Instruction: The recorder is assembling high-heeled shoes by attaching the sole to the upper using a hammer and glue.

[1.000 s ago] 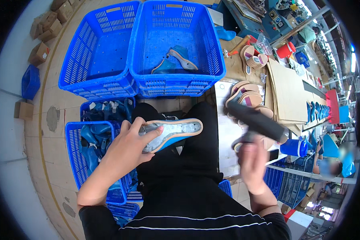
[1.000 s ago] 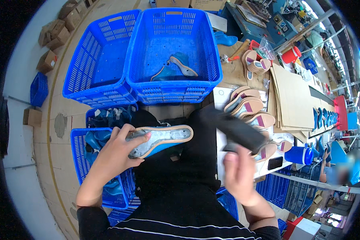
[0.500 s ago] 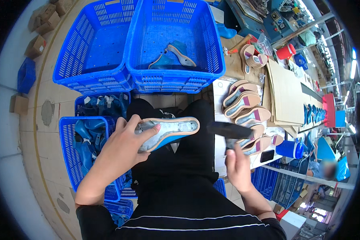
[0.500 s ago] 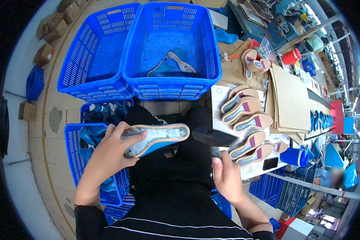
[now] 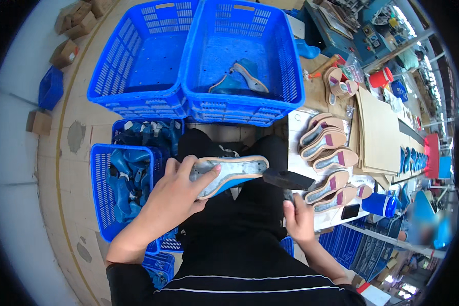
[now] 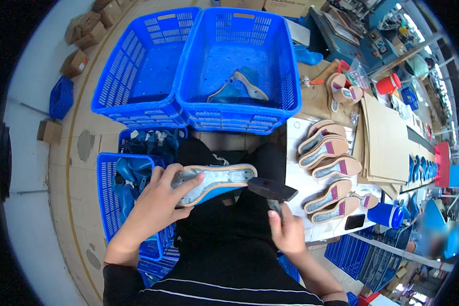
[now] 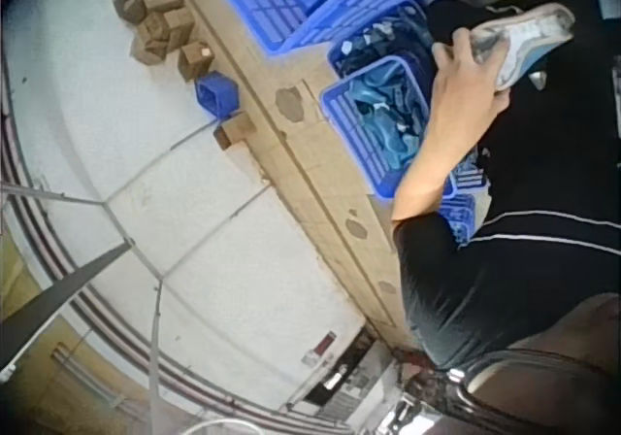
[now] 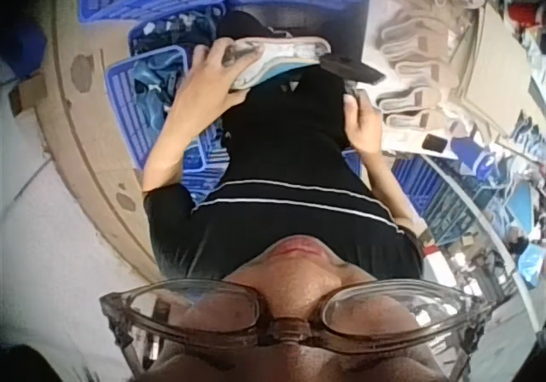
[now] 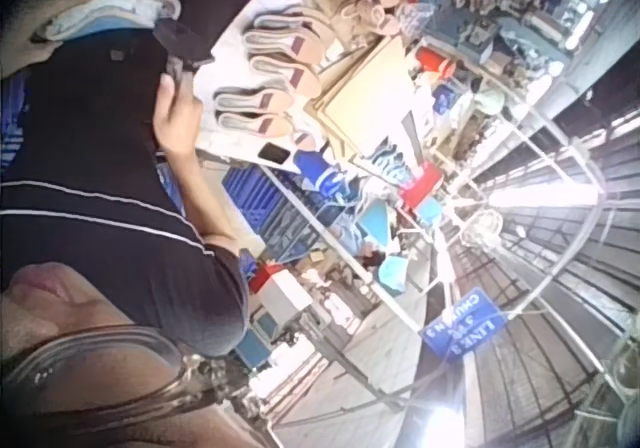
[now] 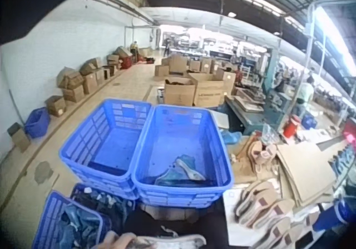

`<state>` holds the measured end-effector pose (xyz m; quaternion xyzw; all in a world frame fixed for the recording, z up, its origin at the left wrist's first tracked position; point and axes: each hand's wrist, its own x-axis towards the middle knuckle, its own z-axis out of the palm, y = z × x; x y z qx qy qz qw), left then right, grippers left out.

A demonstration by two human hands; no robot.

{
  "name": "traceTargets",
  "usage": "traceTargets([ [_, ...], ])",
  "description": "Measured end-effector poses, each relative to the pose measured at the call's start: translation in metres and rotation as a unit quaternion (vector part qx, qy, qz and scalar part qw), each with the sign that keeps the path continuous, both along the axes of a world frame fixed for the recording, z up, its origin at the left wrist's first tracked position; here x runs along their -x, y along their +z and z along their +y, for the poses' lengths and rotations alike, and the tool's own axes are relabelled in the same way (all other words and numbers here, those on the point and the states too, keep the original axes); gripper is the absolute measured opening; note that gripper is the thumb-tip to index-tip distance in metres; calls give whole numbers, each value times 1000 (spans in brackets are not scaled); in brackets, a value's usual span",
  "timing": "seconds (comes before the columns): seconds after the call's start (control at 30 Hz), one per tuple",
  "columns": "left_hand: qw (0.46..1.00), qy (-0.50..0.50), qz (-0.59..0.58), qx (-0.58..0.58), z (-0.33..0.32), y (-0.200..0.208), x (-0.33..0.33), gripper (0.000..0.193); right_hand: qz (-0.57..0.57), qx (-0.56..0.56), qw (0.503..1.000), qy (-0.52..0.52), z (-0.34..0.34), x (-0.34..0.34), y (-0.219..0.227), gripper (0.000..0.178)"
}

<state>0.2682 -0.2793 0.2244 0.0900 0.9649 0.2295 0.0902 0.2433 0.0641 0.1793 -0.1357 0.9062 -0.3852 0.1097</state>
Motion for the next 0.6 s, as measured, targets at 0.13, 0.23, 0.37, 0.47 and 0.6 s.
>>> traceTargets([
  [0.13, 998, 21, 57, -24, -5, -9, -9, 81, 22, 65, 995, -69, 2, 2, -41, 21],
  [0.23, 990, 91, 97, -55, 0, -18, -24, 87, 14, 207, 976, -63, -24, 31, -55, 43],
  [0.37, 971, 210, 112, -24, 5, -50, -52, 92, -187, 356, 913, -67, -39, 57, -72, 46],
  [0.47, 955, 246, 155, -62, 6, -57, -58, 84, -269, 445, 851, -79, -42, 62, -98, 43],
  [0.6, 939, 249, 189, -144, -2, -61, -61, 82, -219, 429, 875, -60, -38, 67, -102, 43],
])
